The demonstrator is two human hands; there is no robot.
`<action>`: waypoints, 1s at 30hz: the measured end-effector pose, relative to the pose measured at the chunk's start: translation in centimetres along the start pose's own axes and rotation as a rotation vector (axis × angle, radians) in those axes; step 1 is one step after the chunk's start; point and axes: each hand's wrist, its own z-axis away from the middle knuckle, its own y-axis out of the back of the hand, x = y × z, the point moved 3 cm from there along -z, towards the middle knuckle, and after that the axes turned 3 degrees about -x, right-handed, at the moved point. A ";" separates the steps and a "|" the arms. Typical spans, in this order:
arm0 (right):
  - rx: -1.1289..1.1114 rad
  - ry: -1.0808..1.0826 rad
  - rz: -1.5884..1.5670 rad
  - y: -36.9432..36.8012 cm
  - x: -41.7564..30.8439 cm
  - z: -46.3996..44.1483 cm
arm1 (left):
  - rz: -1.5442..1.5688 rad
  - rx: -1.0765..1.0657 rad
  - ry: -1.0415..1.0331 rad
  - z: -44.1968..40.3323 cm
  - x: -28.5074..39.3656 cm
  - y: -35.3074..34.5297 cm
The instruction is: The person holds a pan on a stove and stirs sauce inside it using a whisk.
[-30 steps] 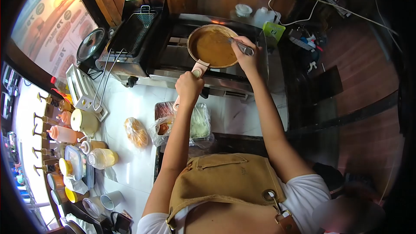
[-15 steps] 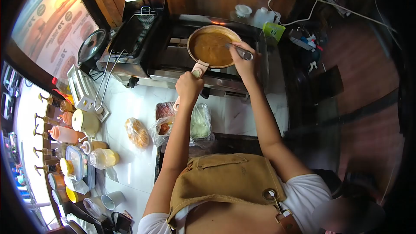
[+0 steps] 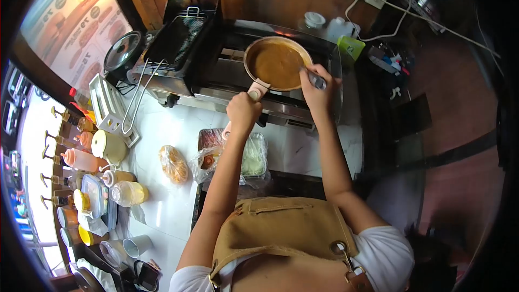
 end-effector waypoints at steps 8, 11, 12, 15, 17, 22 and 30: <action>-0.046 0.166 -0.085 -1.4 -1.2 1.1 | -0.010 -0.009 0.007 0.2 0.1 -0.1; 0.067 0.142 -0.073 -1.4 -1.0 0.9 | -0.005 -0.017 0.017 -0.1 0.0 0.2; 0.067 0.155 -0.077 -1.1 -1.4 1.3 | -0.006 -0.046 0.028 -0.2 0.0 0.2; -0.009 0.180 -0.014 0.1 -2.9 2.0 | -0.005 -0.067 0.040 -0.2 0.0 0.2; -0.071 0.152 -0.102 -1.2 -2.3 1.6 | -0.008 -0.066 0.030 0.1 0.1 -0.1; -0.032 -0.016 -0.219 -1.7 -0.7 1.0 | -0.013 -0.014 0.035 0.0 -0.1 -0.1; -0.016 0.196 -0.214 -2.1 -2.4 0.2 | -0.007 -0.056 0.027 0.2 0.3 0.3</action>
